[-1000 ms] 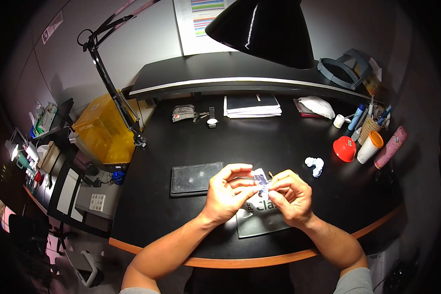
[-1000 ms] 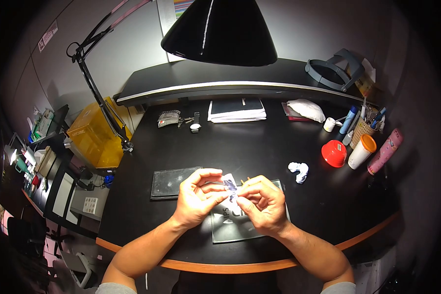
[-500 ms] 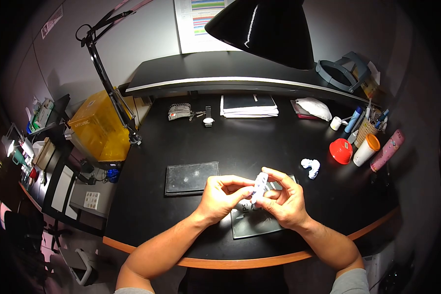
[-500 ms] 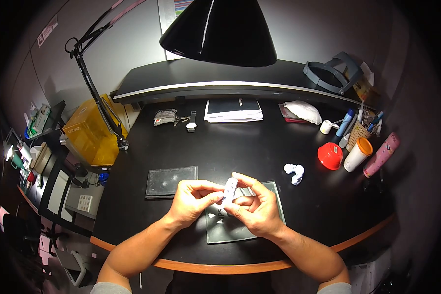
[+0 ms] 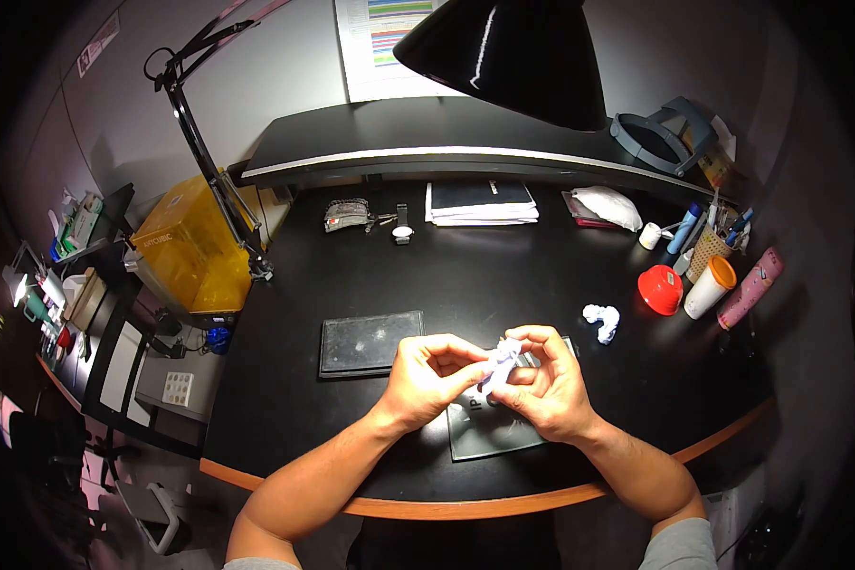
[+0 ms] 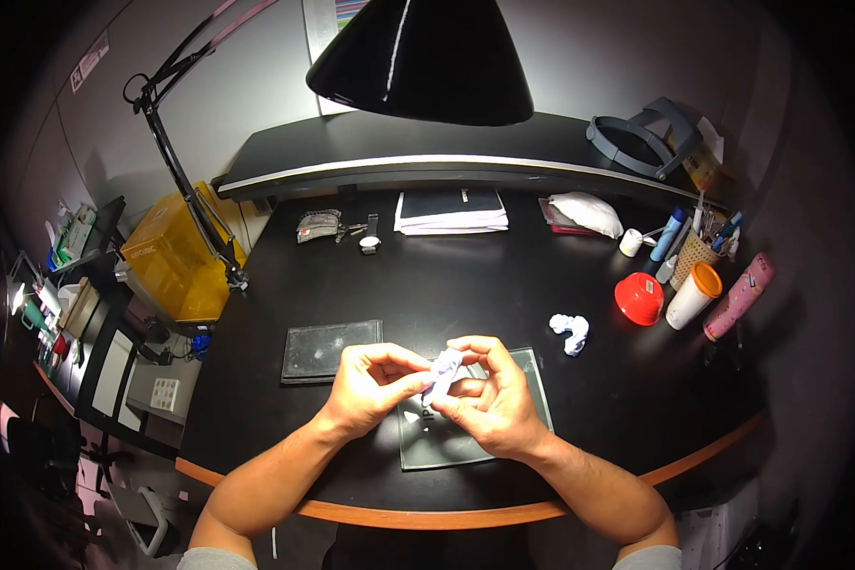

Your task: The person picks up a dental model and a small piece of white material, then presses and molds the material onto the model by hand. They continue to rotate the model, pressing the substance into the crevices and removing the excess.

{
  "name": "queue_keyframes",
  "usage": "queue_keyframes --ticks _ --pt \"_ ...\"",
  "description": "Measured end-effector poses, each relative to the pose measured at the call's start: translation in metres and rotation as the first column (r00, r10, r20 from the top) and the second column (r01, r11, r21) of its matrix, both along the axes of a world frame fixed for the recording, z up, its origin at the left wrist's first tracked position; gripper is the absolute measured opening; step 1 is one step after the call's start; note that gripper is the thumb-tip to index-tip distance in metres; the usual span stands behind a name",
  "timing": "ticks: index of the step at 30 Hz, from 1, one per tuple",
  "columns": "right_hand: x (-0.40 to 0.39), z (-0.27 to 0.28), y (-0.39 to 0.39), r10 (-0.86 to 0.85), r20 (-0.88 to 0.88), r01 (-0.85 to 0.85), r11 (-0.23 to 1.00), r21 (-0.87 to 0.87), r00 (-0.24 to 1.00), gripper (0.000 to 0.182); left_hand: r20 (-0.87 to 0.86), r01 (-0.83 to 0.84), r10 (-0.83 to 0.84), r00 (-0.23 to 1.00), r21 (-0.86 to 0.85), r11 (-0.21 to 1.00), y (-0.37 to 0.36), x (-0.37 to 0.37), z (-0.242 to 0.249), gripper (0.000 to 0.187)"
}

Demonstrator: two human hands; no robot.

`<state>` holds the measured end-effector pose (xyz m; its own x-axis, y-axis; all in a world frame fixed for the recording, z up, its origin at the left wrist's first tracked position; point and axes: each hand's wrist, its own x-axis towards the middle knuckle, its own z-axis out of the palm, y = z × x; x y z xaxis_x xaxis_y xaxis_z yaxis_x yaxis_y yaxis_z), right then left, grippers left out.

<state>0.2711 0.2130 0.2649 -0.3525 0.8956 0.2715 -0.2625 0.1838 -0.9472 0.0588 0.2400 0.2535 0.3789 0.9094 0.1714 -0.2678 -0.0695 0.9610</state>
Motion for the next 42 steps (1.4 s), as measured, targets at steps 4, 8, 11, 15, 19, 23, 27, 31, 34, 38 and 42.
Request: queue_keyframes --ticks 4,8,11,15,19,23,27,31,34,38,42 --pt "-0.002 -0.011 -0.001 -0.007 0.017 0.007 1.0 -0.002 1.0 0.058 -0.091 0.033 -0.027 0.996 0.056 0.998 -0.002 0.001 0.003 0.015" --pt "-0.003 -0.012 -0.001 -0.065 0.089 0.062 0.997 0.038 0.994 0.054 -0.196 0.042 -0.022 0.98 0.103 0.994 -0.003 -0.001 0.007 0.015" --pt "-0.003 -0.012 0.002 -0.097 0.134 0.087 0.993 0.079 0.986 0.049 -0.246 0.029 0.011 0.969 0.156 0.987 -0.002 -0.001 0.004 0.016" --pt "0.0 -0.012 0.001 -0.074 0.176 0.067 0.997 0.043 0.982 0.046 -0.321 0.027 0.037 0.946 0.192 0.981 -0.004 -0.002 0.009 0.012" --pt "-0.002 -0.011 0.001 -0.094 0.194 0.079 0.993 0.083 0.976 0.043 -0.347 0.028 0.052 0.937 0.222 0.975 -0.003 -0.002 0.012 0.012" --pt "-0.002 -0.012 0.003 -0.082 0.146 0.077 0.996 0.038 0.986 0.038 -0.355 -0.004 0.106 0.929 0.276 0.961 -0.002 -0.002 0.013 0.013" --pt "-0.003 -0.012 0.003 -0.113 0.108 0.109 0.993 0.042 0.988 0.037 -0.329 -0.051 0.141 0.934 0.269 0.962 -0.003 0.002 0.014 0.016" --pt "-0.002 -0.014 0.004 -0.131 0.088 0.123 0.989 0.082 0.988 0.035 -0.279 -0.079 0.165 0.946 0.294 0.953 -0.005 0.006 0.007 0.016" --pt "-0.003 -0.012 0.005 -0.136 0.078 0.125 0.983 0.135 0.988 0.033 -0.201 -0.097 0.156 0.967 0.275 0.956 -0.005 0.009 0.004 0.017" --pt "-0.002 -0.009 0.003 -0.091 0.032 0.086 0.987 0.133 0.995 0.031 -0.173 -0.115 0.194 0.966 0.385 0.916 -0.004 0.008 0.004 0.019" --pt "0.004 -0.013 0.008 -0.06 0.026 0.056 0.987 0.148 0.998 0.027 -0.194 -0.128 0.295 0.936 0.593 0.795 -0.002 0.007 0.002 0.02"
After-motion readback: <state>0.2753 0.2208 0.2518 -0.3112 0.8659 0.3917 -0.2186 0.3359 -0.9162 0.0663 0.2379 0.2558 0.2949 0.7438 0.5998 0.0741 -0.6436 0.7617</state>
